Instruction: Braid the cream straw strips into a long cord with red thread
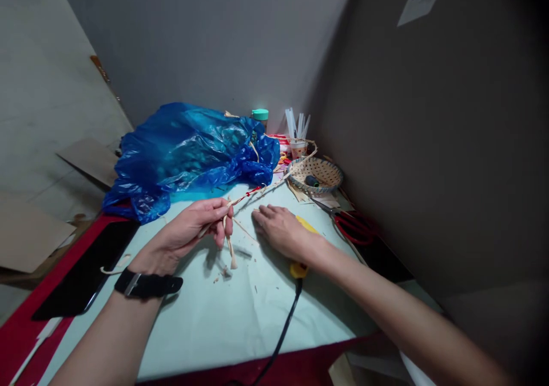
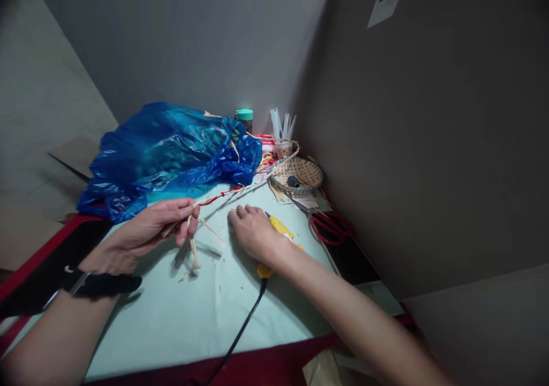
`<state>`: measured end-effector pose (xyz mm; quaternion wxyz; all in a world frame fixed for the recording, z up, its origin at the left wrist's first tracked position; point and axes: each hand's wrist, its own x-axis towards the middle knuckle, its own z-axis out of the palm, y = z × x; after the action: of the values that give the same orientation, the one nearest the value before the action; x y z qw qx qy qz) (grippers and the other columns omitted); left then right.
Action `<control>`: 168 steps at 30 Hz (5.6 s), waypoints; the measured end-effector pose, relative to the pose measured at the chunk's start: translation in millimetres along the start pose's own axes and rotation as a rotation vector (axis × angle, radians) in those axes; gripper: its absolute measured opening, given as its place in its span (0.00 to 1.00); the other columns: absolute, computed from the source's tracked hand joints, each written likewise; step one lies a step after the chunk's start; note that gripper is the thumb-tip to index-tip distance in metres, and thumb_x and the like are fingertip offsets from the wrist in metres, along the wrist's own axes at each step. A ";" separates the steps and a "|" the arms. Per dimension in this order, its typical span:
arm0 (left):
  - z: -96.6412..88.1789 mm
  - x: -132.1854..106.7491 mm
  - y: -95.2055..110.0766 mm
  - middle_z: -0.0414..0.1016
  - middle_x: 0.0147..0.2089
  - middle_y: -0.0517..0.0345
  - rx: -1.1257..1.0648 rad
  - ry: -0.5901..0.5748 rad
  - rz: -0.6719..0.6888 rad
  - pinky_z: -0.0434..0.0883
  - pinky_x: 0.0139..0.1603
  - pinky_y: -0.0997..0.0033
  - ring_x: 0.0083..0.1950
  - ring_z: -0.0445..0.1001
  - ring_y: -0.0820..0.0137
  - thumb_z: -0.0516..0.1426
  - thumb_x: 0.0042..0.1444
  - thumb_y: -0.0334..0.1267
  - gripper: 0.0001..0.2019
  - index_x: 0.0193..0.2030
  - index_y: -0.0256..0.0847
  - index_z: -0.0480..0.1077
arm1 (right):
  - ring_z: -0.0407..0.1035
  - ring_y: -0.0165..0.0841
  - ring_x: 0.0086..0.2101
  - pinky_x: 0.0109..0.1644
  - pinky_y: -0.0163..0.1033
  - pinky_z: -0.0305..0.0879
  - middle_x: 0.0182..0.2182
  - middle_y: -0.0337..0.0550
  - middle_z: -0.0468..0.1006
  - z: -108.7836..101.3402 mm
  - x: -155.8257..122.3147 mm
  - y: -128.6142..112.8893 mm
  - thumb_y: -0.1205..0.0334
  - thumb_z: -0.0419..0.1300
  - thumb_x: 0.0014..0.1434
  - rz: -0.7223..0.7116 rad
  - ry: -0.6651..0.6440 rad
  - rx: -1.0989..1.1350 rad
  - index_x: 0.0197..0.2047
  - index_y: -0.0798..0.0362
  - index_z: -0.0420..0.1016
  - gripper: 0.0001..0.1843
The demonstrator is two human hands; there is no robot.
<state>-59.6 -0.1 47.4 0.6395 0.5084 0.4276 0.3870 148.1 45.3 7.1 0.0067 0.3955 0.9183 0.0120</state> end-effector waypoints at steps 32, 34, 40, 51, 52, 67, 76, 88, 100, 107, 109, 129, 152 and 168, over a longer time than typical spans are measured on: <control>3.6 10.7 17.8 0.71 0.24 0.57 -0.426 0.132 -0.038 0.67 0.19 0.86 0.18 0.67 0.81 0.50 0.59 0.24 0.08 0.35 0.31 0.69 | 0.52 0.43 0.62 0.66 0.50 0.48 0.62 0.52 0.62 26.9 -72.6 -134.8 0.49 0.41 0.68 -0.662 0.233 0.242 0.61 0.61 0.62 0.29; 7.9 10.0 17.4 0.72 0.25 0.55 -0.412 0.120 -0.043 0.66 0.18 0.86 0.18 0.68 0.80 0.50 0.59 0.24 0.07 0.35 0.31 0.69 | 0.53 0.36 0.62 0.67 0.44 0.49 0.62 0.40 0.64 31.2 -80.3 -143.6 0.56 0.37 0.70 -0.882 0.307 0.249 0.59 0.53 0.65 0.24; 18.2 9.9 10.8 0.75 0.28 0.52 -0.331 0.067 -0.045 0.69 0.23 0.84 0.22 0.72 0.78 0.54 0.58 0.26 0.03 0.34 0.31 0.69 | 0.45 0.49 0.65 0.66 0.59 0.43 0.65 0.57 0.56 26.1 -81.6 -127.8 0.60 0.43 0.68 -0.563 0.169 0.407 0.63 0.61 0.58 0.23; 44.8 6.9 -19.9 0.71 0.29 0.57 -0.214 0.026 0.008 0.55 0.20 0.85 0.18 0.56 0.86 0.56 0.58 0.35 0.06 0.35 0.33 0.69 | 0.72 0.31 0.42 0.49 0.35 0.64 0.41 0.44 0.78 -45.0 -81.4 -40.5 0.68 0.47 0.64 -0.141 0.466 0.981 0.49 0.53 0.69 0.13; 48.3 6.7 -21.9 0.70 0.28 0.59 -0.209 0.022 0.021 0.53 0.20 0.84 0.18 0.53 0.86 0.56 0.59 0.36 0.07 0.36 0.33 0.70 | 0.71 0.33 0.43 0.50 0.37 0.63 0.42 0.46 0.77 -48.8 -73.0 -29.5 0.66 0.49 0.65 -0.022 0.486 0.938 0.48 0.53 0.69 0.11; 66.2 -1.6 -29.8 0.66 0.26 0.67 0.005 0.099 -0.238 0.45 0.20 0.77 0.20 0.47 0.80 0.52 0.60 0.46 0.14 0.47 0.44 0.55 | 0.68 0.29 0.29 0.36 0.33 0.59 0.24 0.36 0.73 -12.0 -36.5 -15.3 0.58 0.48 0.67 0.110 0.019 1.382 0.42 0.52 0.68 0.10; 61.5 -8.3 -21.1 0.71 0.27 0.62 0.446 0.184 -0.145 0.60 0.33 0.72 0.29 0.65 0.72 0.49 0.62 0.49 0.12 0.37 0.43 0.60 | 0.62 0.26 0.27 0.32 0.32 0.54 0.26 0.35 0.74 -14.3 -37.5 -9.9 0.55 0.49 0.66 0.121 -0.013 1.324 0.36 0.54 0.68 0.13; 65.6 -6.6 -27.2 0.67 0.23 0.63 -0.018 0.205 -0.250 0.54 0.23 0.77 0.23 0.59 0.76 0.55 0.57 0.48 0.12 0.36 0.42 0.62 | 0.61 0.26 0.27 0.29 0.31 0.55 0.28 0.36 0.70 -22.4 -37.4 -6.6 0.58 0.52 0.64 0.187 -0.229 1.559 0.38 0.53 0.63 0.07; 60.1 -9.4 -17.7 0.72 0.24 0.61 0.719 0.260 -0.108 0.59 0.29 0.73 0.25 0.66 0.71 0.52 0.59 0.45 0.13 0.27 0.43 0.69 | 0.50 0.22 0.21 0.23 0.30 0.44 0.21 0.31 0.58 -13.4 -36.0 -12.1 0.54 0.57 0.61 0.265 -0.183 1.916 0.34 0.55 0.65 0.12; 69.8 -25.3 -25.8 0.66 0.22 0.60 1.195 0.392 0.285 0.55 0.27 0.69 0.23 0.64 0.71 0.53 0.58 0.35 0.11 0.24 0.43 0.67 | 0.60 0.25 0.25 0.29 0.31 0.55 0.24 0.36 0.69 -6.0 -37.5 -21.1 0.61 0.56 0.60 0.336 -0.007 1.671 0.31 0.54 0.64 0.08; 75.7 -32.9 -30.6 0.63 0.20 0.59 1.281 0.313 0.357 0.51 0.24 0.67 0.21 0.60 0.71 0.53 0.55 0.32 0.09 0.24 0.43 0.66 | 0.64 0.26 0.26 0.31 0.32 0.58 0.25 0.38 0.72 -5.5 -36.6 -22.7 0.63 0.56 0.59 0.313 0.006 1.680 0.31 0.54 0.65 0.06; 65.6 -18.2 -22.0 0.70 0.35 0.56 0.562 0.287 -0.001 0.62 0.41 0.67 0.39 0.67 0.67 0.50 0.62 0.43 0.09 0.40 0.42 0.68 | 0.58 0.23 0.20 0.24 0.30 0.54 0.27 0.40 0.75 -7.6 -38.9 -15.3 0.58 0.57 0.59 0.168 -0.040 1.716 0.36 0.55 0.64 0.09; 71.8 -3.8 -44.3 0.50 0.17 0.69 0.061 0.321 -0.216 0.41 0.21 0.75 0.20 0.44 0.80 0.59 0.52 0.47 0.14 0.30 0.35 0.70 | 0.56 0.24 0.22 0.27 0.32 0.46 0.20 0.34 0.66 -35.4 -51.8 6.7 0.66 0.53 0.60 -0.071 -0.018 0.789 0.27 0.55 0.69 0.10; 72.6 2.9 -56.9 0.54 0.23 0.68 -0.109 0.273 -0.269 0.39 0.18 0.77 0.19 0.42 0.83 0.61 0.50 0.42 0.11 0.31 0.35 0.69 | 0.62 0.25 0.24 0.29 0.31 0.52 0.22 0.39 0.75 -30.2 -41.0 33.7 0.65 0.53 0.59 -0.141 -0.140 0.815 0.28 0.58 0.74 0.12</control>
<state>13.1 -31.0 -0.4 0.6481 0.3540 0.5527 0.3861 200.1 38.1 38.4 -0.0874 0.3019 0.8700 -0.3798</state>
